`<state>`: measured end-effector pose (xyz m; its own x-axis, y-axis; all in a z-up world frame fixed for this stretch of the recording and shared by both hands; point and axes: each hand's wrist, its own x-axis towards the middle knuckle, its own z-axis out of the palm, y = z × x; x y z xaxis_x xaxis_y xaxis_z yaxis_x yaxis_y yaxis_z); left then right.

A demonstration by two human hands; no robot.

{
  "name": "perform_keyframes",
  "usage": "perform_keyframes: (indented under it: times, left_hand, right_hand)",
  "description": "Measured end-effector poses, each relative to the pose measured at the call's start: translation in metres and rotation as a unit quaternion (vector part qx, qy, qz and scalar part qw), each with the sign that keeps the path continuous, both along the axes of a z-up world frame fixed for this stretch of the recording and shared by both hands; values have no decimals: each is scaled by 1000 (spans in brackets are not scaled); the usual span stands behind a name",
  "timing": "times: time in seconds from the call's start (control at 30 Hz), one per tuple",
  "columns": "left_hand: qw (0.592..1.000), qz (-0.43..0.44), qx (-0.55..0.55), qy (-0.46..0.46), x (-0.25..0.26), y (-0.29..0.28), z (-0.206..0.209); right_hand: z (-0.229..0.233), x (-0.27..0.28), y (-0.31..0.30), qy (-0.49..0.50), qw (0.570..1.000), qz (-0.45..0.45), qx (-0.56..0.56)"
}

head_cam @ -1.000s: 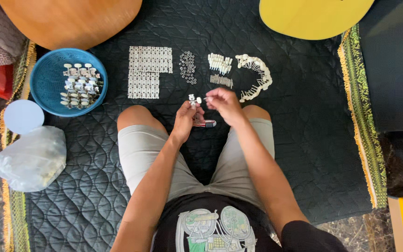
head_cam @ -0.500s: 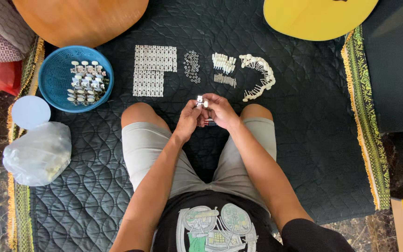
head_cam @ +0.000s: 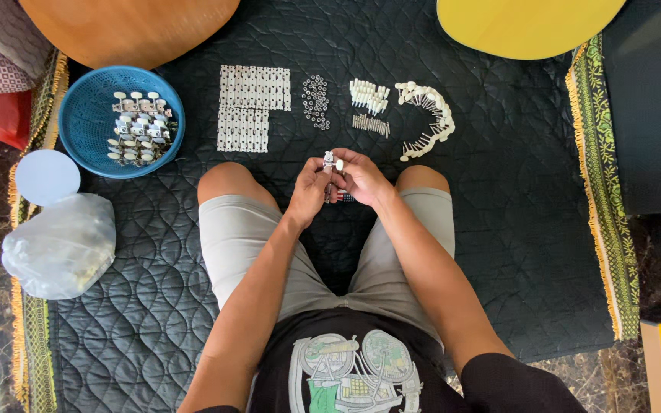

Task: The person sits on a mat and assembles small mechanical parts using a screwdriver. They pick up a metal component, insert a screw, and tighten it, repeating this process with several similar parts laid out on the mat.

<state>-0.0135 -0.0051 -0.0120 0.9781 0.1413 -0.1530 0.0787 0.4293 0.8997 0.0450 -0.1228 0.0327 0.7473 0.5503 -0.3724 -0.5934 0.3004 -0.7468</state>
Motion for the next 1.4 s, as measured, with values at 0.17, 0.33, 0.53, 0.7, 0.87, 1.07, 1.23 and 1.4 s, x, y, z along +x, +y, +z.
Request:
perform_keyframes:
  times: [0.17,0.33,0.53,0.7,0.87,1.07,1.23,1.4]
  left_hand:
    - [1000,3,-1,15,0,0,2]
    - [1000,-10,13,21,-3,2,11]
    - [999,-10,-9,40,-1,0,6]
    - [997,-9,-54,50,0,-2,3]
    - [997,-7,-53,46,5,-2,-6]
    - [997,29,-30,67,8,-1,-21]
    - [994,50,19,98,14,1,-33]
    - [987,49,124,94,15,8,-44]
  right_hand:
    - [7,1,0,4,1000,11,-6]
    - [1,2,-2,9,1000,18,5]
    - [-11,7,-3,6,1000,25,4]
    - [-6,4,-2,-3,1000,13,-9]
    - [-41,32,-6,-42,997,-1,-67]
    - [-100,86,-4,-230,909,-32,-347]
    - [-152,131,12,-465,739,-18,-488]
    - [-174,152,27,-490,669,27,-558]
